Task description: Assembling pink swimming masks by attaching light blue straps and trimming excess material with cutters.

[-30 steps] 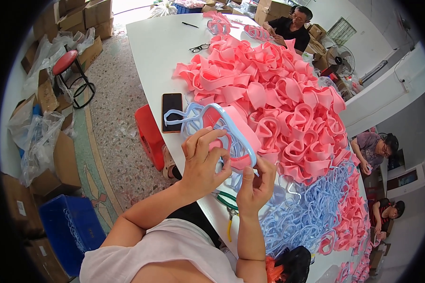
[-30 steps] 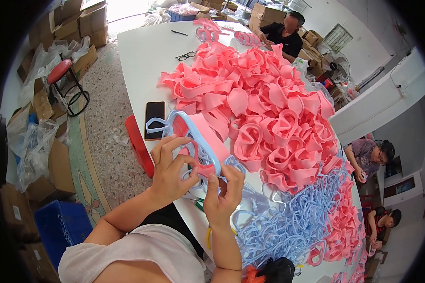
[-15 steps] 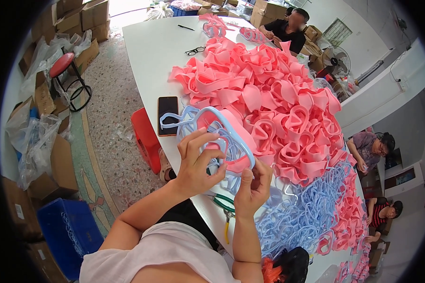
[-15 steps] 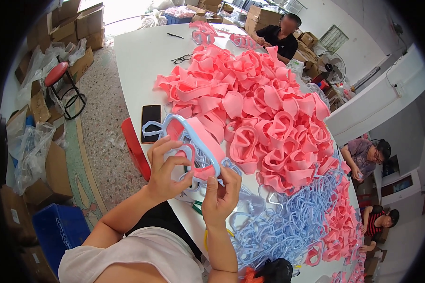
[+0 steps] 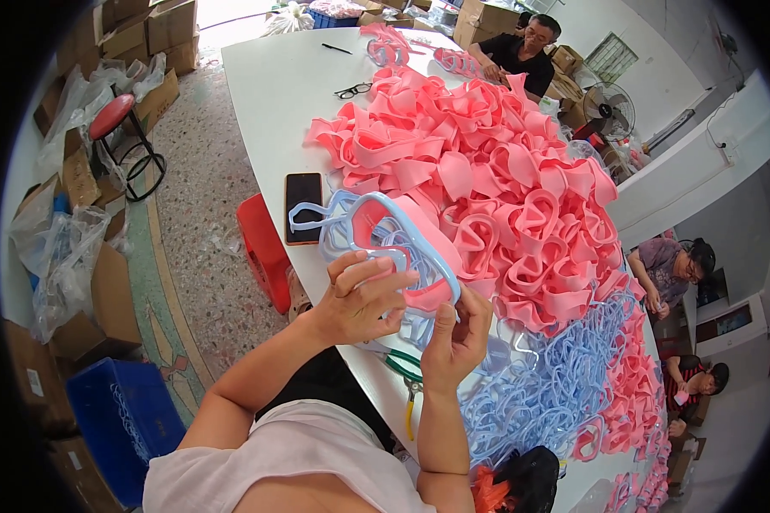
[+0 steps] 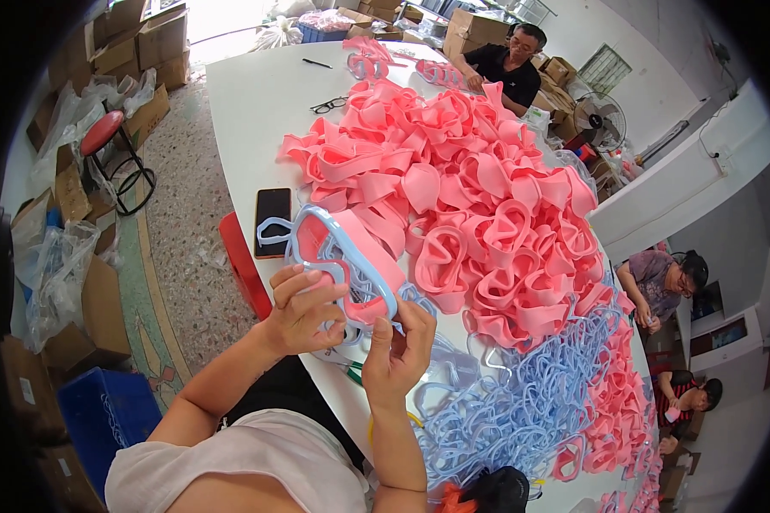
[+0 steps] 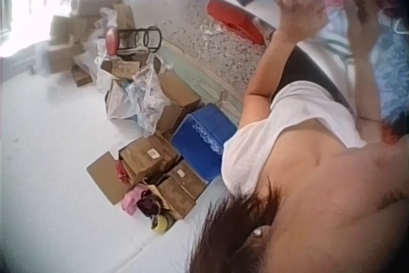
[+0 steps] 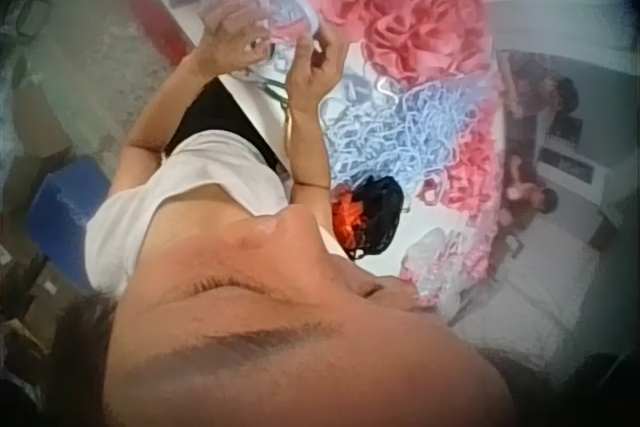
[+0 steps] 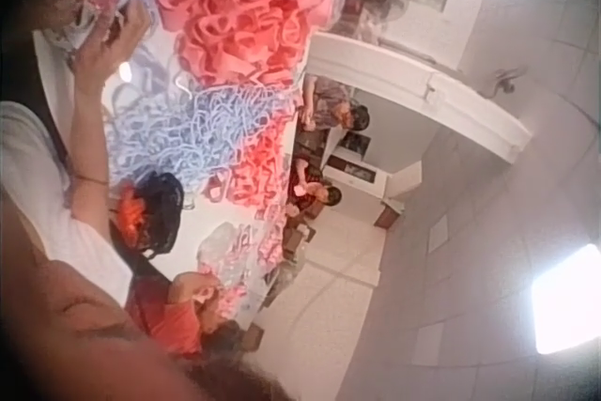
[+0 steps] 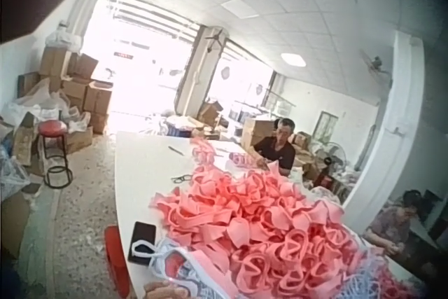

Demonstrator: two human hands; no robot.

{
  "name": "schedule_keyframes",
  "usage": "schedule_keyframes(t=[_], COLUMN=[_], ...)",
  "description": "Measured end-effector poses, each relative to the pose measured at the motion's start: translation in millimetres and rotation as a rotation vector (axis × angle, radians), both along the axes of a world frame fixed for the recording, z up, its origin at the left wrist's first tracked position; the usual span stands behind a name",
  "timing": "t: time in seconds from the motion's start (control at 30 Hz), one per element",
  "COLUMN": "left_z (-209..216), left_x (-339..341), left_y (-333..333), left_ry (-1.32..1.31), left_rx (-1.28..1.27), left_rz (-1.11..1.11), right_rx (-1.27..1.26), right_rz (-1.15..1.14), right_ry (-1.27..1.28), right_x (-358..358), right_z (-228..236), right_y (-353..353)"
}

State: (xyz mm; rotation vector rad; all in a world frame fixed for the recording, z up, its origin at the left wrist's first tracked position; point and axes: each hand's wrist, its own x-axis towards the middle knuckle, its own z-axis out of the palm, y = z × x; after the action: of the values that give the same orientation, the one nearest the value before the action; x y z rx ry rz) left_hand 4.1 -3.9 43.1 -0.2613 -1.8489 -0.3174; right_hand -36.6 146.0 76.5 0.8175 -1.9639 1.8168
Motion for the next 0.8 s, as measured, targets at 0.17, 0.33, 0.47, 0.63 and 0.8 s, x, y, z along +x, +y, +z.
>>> schedule_keyframes(t=[0.17,0.33,0.47,0.63,0.8], left_z=[6,-1,28,27,31], left_x=[14,14,-2,0,5], left_y=[-2,-9,-32,-56,-45], left_ry=[-0.172,-0.150,-0.087,-0.249,-0.134], left_rx=[-0.120,0.005,0.829,0.480,0.345], left_rz=[-0.210,-0.345,-0.395,-0.577,-0.566], right_rx=[-0.009,-0.002,0.000,0.022,-0.071], right_rz=[-0.009,-0.040,0.000,0.063,0.081], right_ry=[-0.029,0.048,0.155,0.230,0.301], right_x=[-10,-13,-15,-21,-33], right_z=[-2,4,-12,-21,-23], right_y=[9,13,32,41,42])
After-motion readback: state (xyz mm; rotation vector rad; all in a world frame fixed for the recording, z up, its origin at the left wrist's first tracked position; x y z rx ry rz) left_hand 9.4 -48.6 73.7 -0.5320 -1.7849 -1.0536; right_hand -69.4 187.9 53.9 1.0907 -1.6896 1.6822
